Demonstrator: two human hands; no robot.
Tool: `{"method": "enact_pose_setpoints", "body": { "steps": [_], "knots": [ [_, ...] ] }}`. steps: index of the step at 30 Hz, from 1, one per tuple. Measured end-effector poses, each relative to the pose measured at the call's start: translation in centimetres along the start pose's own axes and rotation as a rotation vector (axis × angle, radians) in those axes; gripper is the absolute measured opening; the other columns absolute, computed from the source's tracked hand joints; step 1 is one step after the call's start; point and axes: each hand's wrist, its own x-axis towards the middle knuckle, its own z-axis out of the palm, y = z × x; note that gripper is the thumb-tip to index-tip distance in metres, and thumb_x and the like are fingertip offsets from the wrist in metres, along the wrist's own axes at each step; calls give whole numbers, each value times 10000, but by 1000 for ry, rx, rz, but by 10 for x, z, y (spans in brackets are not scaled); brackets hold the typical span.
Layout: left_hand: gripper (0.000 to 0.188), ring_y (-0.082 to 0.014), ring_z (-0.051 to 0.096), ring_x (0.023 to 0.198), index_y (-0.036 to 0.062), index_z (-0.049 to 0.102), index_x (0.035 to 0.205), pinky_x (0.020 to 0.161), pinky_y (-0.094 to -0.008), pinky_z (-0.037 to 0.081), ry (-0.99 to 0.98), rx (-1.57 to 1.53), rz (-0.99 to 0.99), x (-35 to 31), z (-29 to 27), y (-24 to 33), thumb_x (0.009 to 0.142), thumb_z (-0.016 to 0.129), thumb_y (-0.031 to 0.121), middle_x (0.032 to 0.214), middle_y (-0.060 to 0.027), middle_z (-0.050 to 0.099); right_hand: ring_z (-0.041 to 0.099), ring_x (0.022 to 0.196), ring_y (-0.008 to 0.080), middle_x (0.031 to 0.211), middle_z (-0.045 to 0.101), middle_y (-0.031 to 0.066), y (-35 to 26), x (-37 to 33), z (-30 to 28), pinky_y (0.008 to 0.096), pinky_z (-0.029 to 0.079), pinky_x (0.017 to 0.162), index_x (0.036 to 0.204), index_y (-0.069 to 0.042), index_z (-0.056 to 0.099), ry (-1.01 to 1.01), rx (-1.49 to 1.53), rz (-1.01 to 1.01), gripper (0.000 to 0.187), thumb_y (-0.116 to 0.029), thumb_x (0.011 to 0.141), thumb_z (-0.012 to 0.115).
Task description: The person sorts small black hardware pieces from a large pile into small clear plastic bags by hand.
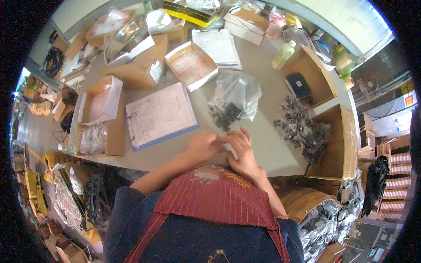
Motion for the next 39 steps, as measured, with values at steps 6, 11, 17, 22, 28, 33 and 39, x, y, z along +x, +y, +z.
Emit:
{"method": "enact_pose_setpoints", "body": {
  "steps": [6, 11, 17, 22, 28, 33, 39],
  "knots": [
    [271, -344, 615, 983, 94, 705, 997, 837, -451, 482, -106, -21, 37, 0, -7, 6, 798, 752, 272, 993, -151, 665, 527, 1224, 322, 1054, 678, 72, 11, -10, 7, 592, 222, 1154, 1098, -85, 667, -90, -108, 19, 453, 48, 671, 594],
    [335, -374, 579, 1065, 84, 650, 1097, 886, -465, 481, -7, 116, 136, -10, 4, -1, 775, 712, 150, 1089, -173, 633, 442, 1345, 322, 1208, 657, 70, 9, -17, 10, 640, 142, 1155, 1137, -110, 672, -184, -40, 95, 470, -2, 681, 645],
    [302, -387, 576, 1015, 60, 586, 983, 935, -505, 430, -47, 317, 248, -8, 25, -35, 720, 713, 133, 1011, -175, 618, 305, 1441, 383, 1292, 634, 63, 27, -25, 28, 668, 55, 1152, 1184, -130, 662, -317, 89, 43, 580, 80, 659, 533],
    [243, -395, 580, 949, 67, 578, 925, 923, -500, 421, -23, 213, 273, -12, 39, -46, 732, 699, 152, 923, -148, 615, 318, 1436, 386, 1231, 658, 85, 22, -22, 30, 666, 26, 1161, 1164, -149, 670, -330, -71, -16, 540, 66, 681, 558],
    [206, -348, 595, 818, 78, 576, 840, 774, -423, 472, 58, 119, 222, -3, 30, -33, 753, 737, 170, 799, -111, 599, 491, 1270, 338, 1096, 701, 76, 49, -13, 55, 587, 256, 1128, 1001, -117, 718, -85, 69, -3, 354, -25, 672, 624],
    [335, -275, 568, 665, 80, 551, 775, 619, -397, 449, 93, -149, -86, -7, 52, -62, 789, 805, 299, 717, -85, 566, 520, 1159, 391, 1123, 641, 152, 107, 5, 45, 494, 390, 1028, 1094, -70, 639, 43, -28, 432, 393, -4, 709, 597],
    [322, -273, 556, 669, 83, 536, 783, 614, -388, 428, 180, -26, 82, -12, 64, -71, 786, 796, 274, 731, -77, 567, 515, 1095, 423, 1229, 536, 218, 121, 1, 69, 492, 434, 961, 1221, -66, 555, 3, -267, 292, 533, 27, 696, 591]
  ]
}}
